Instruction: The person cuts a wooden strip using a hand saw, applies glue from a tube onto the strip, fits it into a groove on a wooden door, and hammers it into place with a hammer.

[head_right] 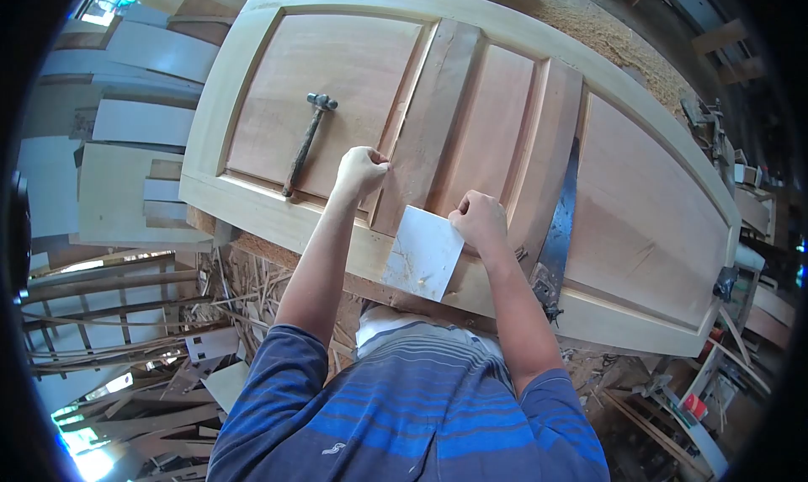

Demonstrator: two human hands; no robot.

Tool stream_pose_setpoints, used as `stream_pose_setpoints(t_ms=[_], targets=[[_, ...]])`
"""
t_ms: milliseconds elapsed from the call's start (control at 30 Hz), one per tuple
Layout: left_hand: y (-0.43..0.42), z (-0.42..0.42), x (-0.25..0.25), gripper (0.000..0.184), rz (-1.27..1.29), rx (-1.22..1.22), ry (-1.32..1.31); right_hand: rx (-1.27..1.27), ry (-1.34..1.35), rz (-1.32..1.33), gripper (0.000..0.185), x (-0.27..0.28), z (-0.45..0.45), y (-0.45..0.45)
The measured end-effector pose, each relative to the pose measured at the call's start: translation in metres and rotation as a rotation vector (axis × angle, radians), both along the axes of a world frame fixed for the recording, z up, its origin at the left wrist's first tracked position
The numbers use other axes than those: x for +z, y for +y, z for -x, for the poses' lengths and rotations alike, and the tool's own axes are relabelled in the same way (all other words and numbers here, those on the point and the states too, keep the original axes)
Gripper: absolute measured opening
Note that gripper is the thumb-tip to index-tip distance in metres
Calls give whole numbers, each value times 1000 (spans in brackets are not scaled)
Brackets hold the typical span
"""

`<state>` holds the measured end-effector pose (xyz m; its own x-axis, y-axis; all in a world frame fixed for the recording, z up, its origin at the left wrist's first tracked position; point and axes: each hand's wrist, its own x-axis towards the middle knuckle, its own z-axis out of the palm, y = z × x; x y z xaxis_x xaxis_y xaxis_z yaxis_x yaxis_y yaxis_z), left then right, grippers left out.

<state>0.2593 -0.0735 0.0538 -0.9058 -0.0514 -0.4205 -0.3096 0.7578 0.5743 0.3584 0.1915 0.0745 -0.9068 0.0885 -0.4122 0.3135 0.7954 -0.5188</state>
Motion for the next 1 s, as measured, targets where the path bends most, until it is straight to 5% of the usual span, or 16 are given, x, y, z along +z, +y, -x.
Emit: stream_pose_setpoints(t_ms=[133, 333, 567, 667, 767, 1000], targets=[[-9, 3, 8, 23, -81, -2, -81, 84, 162, 26, 17, -9, 20, -13], [-18, -16, 14, 32, -289, -104, -38, -3, 26, 522, 30, -22, 76, -72], [-21, -32, -6, 23, -421, 68, 128, -218, 1, 448, 35, -41, 86, -50], [-12, -21, 5, 20, -266, -22, 106, -191, 177, 106, 39, -23, 88, -25], [-8, -28, -11, 21, -229, -50, 284, -257, 265, -2, 55, -12, 93, -37], [-4, -40, -3, 29, -220, -69, 239, -20, 392, -6, 112, -49, 115, -119]])
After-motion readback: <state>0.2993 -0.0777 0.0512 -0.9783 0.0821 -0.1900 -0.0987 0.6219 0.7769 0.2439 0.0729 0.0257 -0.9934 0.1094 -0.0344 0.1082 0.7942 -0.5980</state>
